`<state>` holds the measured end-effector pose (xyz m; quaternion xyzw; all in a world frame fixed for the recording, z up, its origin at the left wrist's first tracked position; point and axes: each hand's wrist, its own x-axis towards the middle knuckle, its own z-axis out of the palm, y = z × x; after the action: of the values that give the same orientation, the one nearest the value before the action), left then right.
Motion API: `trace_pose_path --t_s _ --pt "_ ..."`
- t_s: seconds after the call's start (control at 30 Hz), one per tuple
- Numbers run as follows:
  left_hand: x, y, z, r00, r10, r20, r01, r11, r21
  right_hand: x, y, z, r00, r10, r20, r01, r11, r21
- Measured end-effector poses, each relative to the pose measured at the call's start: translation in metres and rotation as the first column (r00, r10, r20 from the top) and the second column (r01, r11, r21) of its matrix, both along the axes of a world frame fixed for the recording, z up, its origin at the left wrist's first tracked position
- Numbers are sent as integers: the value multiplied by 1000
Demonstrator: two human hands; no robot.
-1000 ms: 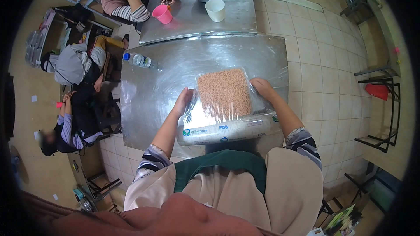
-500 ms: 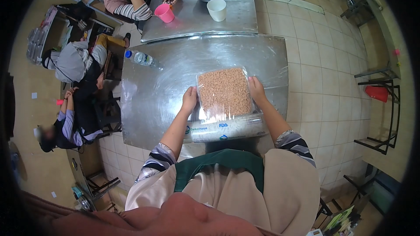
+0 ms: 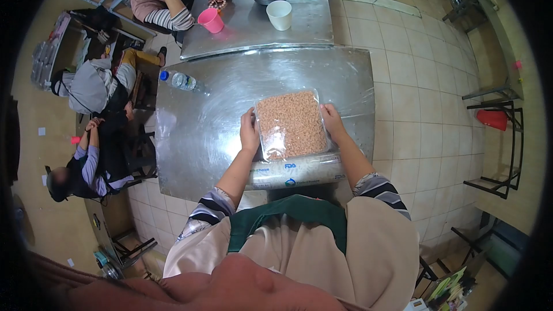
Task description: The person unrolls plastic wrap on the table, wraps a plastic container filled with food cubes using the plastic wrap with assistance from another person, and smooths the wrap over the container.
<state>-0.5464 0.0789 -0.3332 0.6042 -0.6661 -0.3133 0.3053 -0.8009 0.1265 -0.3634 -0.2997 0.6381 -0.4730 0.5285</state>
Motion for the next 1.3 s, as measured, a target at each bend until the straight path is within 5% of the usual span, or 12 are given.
trace_pose_path --t_s 0.17,0.23,0.33,0.47,0.53,0.57,0.63,0.83,0.97,1.07,1.13,1.3 --pt "18 -6 -25 995 -56 -84 54 998 -25 -6 -8 9 1000 -16 -12 14 990 -137" --pt "17 -8 -25 992 -76 -105 74 997 -24 -13 -12 0 900 85 -428 -156 979 -135" --pt "11 -13 -14 954 114 -277 -99 993 70 -7 -10 6 780 9 -626 -111 986 -123" --pt "-2 -10 18 978 89 -189 -88 996 16 15 -19 16 859 -199 -472 61 955 -291" --pt "-14 -7 17 973 -109 -202 131 986 103 25 -21 19 848 -26 -530 -112 967 -227" --pt "-22 -3 14 990 -114 -82 127 978 167 26 -21 23 848 -24 -529 -114 967 -226" --pt "-22 -5 9 979 -117 -164 143 978 153 24 -24 32 888 107 -447 -149 987 -60" --pt "-19 -6 30 950 -85 -300 182 932 312 22 -26 27 917 89 -388 -113 993 -40" --pt "-14 -5 15 943 -118 -310 186 961 202 15 -20 26 913 126 -389 -130 991 15" --pt "13 1 22 881 -33 -473 204 927 315 -6 7 39 871 274 -408 -226 961 162" --pt "49 17 42 903 -63 -424 264 861 434 -34 42 44 711 398 -580 -351 915 198" --pt "135 96 29 886 47 -462 205 853 480 -72 138 70 925 184 -332 -95 959 265"
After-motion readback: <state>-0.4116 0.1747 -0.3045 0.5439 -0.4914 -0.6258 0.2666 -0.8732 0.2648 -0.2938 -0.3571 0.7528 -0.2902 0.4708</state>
